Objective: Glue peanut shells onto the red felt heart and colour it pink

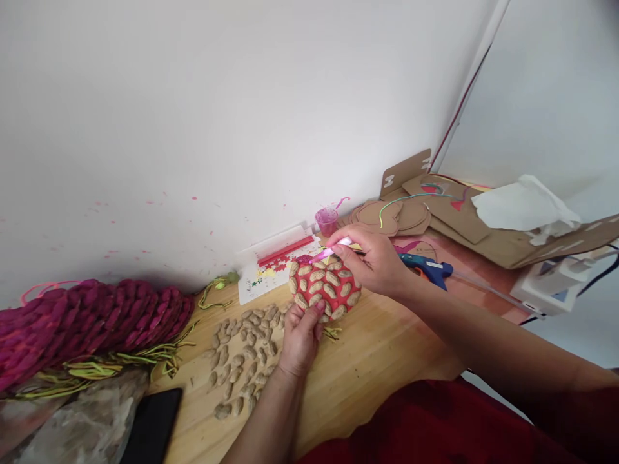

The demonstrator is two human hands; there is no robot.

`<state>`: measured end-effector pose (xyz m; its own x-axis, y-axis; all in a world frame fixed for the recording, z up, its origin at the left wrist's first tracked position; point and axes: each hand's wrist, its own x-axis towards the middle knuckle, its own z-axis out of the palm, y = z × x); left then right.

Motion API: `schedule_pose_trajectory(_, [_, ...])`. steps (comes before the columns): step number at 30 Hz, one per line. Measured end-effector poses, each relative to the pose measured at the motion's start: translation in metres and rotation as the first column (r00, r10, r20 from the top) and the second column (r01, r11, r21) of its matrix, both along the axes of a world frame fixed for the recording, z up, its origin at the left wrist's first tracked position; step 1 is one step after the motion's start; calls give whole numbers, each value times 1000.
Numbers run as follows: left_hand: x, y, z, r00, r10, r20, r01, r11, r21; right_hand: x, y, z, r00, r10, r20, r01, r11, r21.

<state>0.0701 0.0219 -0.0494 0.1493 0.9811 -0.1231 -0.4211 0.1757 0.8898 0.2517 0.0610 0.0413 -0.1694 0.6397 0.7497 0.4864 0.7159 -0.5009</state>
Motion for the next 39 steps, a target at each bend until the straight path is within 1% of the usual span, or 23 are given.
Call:
schedule_pose_trajectory(5, [1,0,1,1000,-4,29,4,1000,0,4,4,2,1000,-24,-7,24,998,-56])
schedule_pose_trajectory(8, [0,0,1,999,-4,49,4,1000,-7,6,5,3,999,-31,-18,30,998,-52])
schedule_pose_trajectory(12, [-1,-1,1,999,-13,52,13,1000,-9,9,5,5,996,-71,-62,69,997,-36])
schedule_pose_trajectory(17, [-2,-1,-1,996,-10,86,12,1000,-27,8,7,4,996,-26,-84,14,991,-136])
schedule_pose_trajectory(21, [-3,-1,-1,994,-21,109,25,999,-35,10,10,1,991,-80,-111,67,991,-120])
schedule_pose_trajectory(23, [-4,-1,-2,993,-33,110,37,999,-37,11,10,0,988,-60,-140,39,988,-148])
schedule_pose_trajectory(26, [-4,-1,-3,992,-39,117,44,998,-42,12,11,-1,983,-12,-184,-33,970,-240])
schedule_pose_trajectory(28, [-4,-1,-3,992,-43,121,49,998,-46,12,11,-2,980,-21,-198,-34,962,-269])
schedule_pose_trajectory(32, [-5,-1,-2,991,-53,120,59,997,-45,13,12,-3,978,-55,-202,-2,962,-273])
schedule_pose_trajectory(37, [-5,-1,-2,992,-64,107,69,997,-40,15,12,-2,979,7,-205,-66,956,-285])
schedule_pose_trajectory(39, [-5,-1,-2,992,-65,106,69,997,-41,15,12,-2,981,-8,-194,-50,955,-292])
